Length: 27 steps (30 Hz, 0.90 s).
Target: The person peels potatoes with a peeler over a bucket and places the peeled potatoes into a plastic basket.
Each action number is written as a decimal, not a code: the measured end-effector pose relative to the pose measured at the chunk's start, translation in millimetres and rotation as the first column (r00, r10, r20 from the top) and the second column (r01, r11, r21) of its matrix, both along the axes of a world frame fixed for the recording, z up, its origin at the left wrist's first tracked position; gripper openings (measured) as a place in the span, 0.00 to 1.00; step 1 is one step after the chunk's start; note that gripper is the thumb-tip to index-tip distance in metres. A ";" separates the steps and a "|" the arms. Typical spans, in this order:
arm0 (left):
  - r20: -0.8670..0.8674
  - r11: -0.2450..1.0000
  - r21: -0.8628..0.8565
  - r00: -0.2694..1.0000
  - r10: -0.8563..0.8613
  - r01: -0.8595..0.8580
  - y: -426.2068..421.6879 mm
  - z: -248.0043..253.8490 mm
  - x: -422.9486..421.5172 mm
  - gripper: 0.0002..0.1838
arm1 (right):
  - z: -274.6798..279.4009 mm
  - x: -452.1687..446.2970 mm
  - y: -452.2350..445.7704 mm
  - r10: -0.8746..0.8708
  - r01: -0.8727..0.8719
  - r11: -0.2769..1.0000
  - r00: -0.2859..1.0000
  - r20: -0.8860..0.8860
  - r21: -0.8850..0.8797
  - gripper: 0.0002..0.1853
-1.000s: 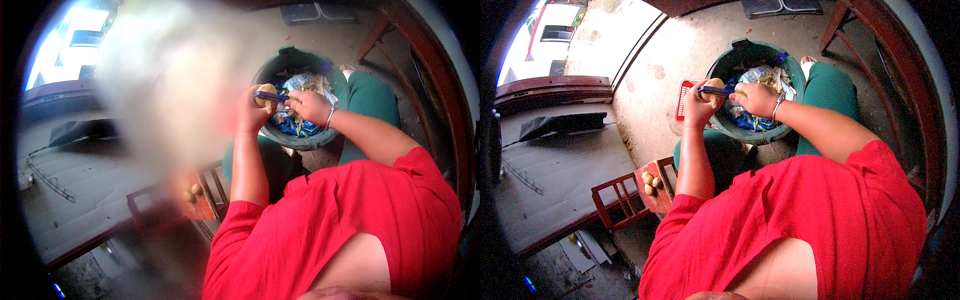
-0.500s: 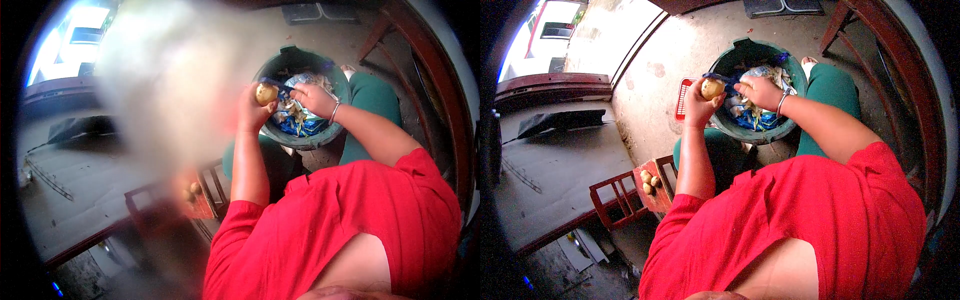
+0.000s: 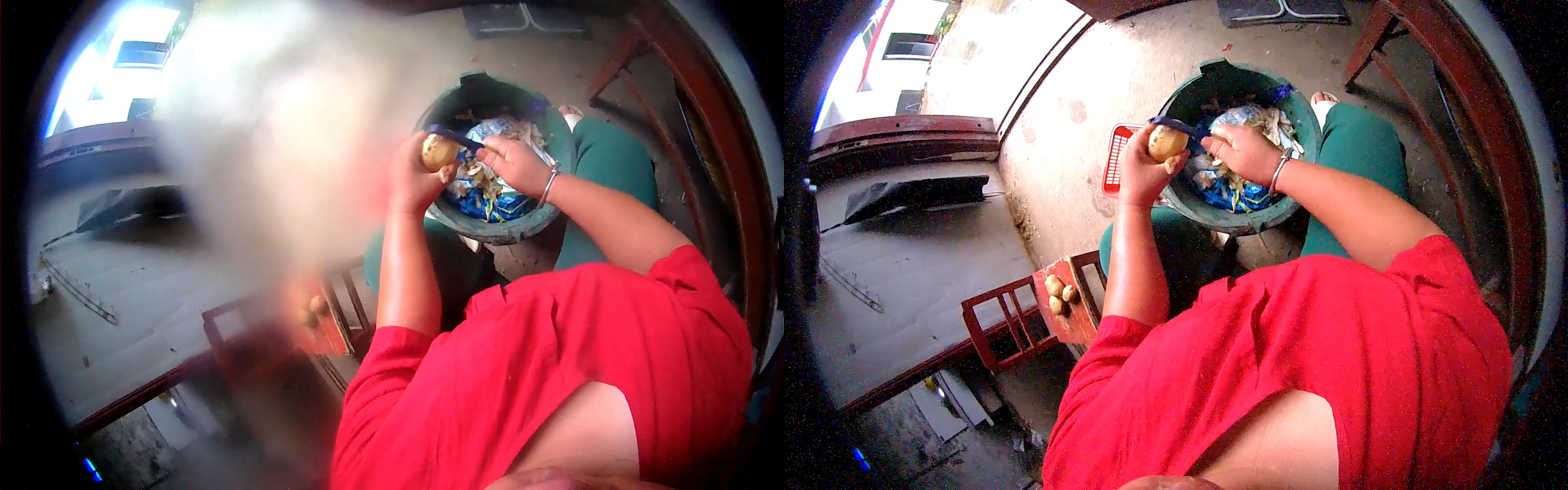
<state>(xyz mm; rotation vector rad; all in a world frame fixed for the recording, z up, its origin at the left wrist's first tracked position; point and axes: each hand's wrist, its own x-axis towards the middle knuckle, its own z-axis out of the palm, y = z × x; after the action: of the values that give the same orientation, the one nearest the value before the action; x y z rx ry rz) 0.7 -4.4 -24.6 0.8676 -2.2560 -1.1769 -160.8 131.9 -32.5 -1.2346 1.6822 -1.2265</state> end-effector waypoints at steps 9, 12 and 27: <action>-0.034 0.998 0.064 0.999 -0.005 0.007 -0.3 -1.1 -0.3 0.28 | -11.6 -7.0 -8.8 0.013 -0.013 1.000 1.000 -0.011 -0.007 0.21; -0.030 0.992 0.124 0.999 -0.034 0.037 1.2 -0.2 -0.5 0.28 | -9.0 -9.9 -10.5 -0.043 0.039 0.981 0.999 0.016 0.190 0.24; 0.011 0.997 0.041 0.998 0.064 -0.064 0.9 0.6 -3.6 0.30 | -3.4 4.5 -5.8 -0.016 0.009 0.983 0.999 -0.038 -0.185 0.18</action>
<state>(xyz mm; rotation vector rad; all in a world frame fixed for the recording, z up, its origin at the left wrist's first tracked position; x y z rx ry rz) -2.9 -3.5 -23.9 0.9561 -2.2020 -1.1967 -156.3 126.1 -35.9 -1.3681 1.6357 -1.4004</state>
